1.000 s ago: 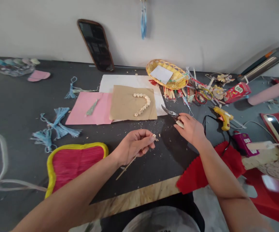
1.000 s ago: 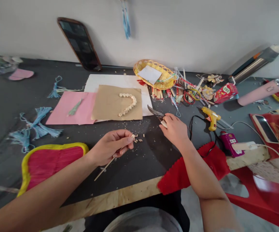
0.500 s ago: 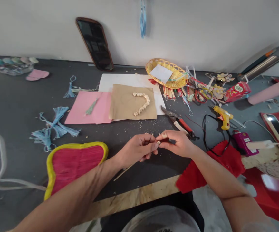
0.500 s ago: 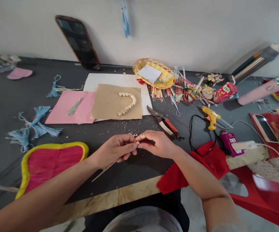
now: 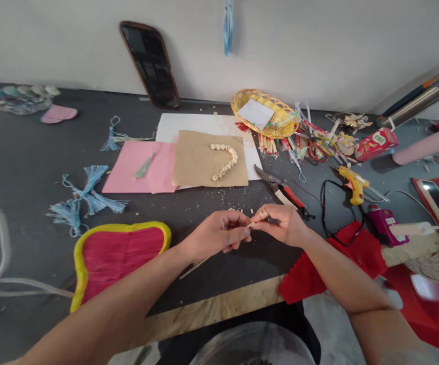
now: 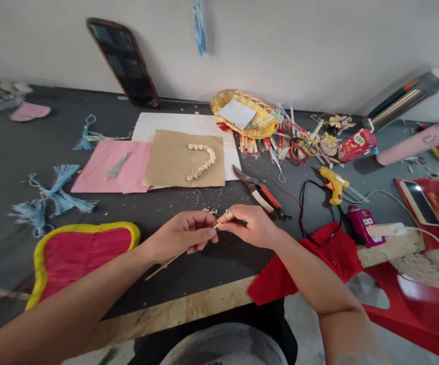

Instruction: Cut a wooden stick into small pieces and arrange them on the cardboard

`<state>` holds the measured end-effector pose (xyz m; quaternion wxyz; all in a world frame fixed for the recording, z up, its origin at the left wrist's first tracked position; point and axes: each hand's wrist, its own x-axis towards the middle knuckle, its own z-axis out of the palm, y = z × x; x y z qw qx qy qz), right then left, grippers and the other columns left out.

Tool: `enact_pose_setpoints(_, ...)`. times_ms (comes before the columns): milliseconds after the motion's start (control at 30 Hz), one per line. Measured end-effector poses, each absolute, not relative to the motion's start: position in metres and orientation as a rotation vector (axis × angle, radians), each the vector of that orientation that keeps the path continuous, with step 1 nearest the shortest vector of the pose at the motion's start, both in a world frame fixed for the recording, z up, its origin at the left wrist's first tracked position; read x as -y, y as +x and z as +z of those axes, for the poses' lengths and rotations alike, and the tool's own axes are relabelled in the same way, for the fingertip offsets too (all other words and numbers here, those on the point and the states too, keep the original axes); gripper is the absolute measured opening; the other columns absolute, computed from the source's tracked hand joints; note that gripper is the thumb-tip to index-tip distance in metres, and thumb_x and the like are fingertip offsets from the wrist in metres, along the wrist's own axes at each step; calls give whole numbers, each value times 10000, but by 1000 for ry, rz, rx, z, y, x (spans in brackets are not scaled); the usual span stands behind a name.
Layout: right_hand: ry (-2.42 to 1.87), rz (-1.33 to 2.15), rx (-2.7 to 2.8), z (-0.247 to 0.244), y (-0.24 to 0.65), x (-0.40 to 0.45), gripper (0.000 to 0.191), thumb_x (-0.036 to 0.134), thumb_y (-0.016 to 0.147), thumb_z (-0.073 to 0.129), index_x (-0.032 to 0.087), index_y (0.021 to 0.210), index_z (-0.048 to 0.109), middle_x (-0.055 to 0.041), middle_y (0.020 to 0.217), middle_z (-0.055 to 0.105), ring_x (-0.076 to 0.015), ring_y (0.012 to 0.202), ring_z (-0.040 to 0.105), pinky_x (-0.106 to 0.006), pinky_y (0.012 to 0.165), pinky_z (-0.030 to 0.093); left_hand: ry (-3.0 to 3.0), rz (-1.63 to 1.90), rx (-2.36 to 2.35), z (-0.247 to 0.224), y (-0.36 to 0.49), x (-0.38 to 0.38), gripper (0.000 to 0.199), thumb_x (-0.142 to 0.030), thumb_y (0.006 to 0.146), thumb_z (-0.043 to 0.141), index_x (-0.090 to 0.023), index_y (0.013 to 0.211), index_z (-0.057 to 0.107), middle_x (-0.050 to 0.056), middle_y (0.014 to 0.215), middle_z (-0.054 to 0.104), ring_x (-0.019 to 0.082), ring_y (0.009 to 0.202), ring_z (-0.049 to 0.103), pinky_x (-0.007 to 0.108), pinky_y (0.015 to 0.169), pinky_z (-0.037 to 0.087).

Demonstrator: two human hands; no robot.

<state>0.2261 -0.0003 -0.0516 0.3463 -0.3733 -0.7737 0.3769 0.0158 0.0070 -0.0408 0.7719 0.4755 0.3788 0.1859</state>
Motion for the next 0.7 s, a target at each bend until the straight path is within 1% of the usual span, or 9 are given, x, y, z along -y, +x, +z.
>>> enact_pose_setpoints(133,-979,964,2010,-50,227,0,133,314,900,641,196,922,697,-46,852,740,-141,762,697,-258,715,571,1034,401,-849,-40,16,-7,269,-383,797,676,-129,872,630,39,766,665,51,486,455,156,392,341)
enact_pose_setpoints(233,-970,932,2013,-50,227,0,123,311,901,638,202,916,692,-44,848,739,-142,760,697,-257,708,571,1067,377,-920,-39,17,-7,277,-400,786,673,-140,866,623,29,771,670,57,476,466,163,384,342)
enact_pose_setpoints(367,-963,900,2044,-51,227,0,102,300,903,635,211,904,685,-40,849,738,-145,773,699,-261,715,570,1112,377,-954,-36,18,-6,262,-403,790,651,-147,759,610,14,696,671,51,436,450,174,408,347)
enact_pose_setpoints(467,-945,898,2049,-50,227,1,82,277,901,640,207,900,682,-35,840,734,-139,769,698,-250,706,564,1159,385,-974,-36,18,-4,278,-394,803,629,-146,682,594,21,654,675,52,428,448,180,430,347)
enact_pose_setpoints(700,-917,905,2033,-48,226,1,55,253,891,652,204,892,677,-30,824,728,-130,745,689,-243,688,559,1216,392,-1014,-33,20,-1,281,-369,806,609,-148,635,584,27,625,683,55,410,450,182,431,329)
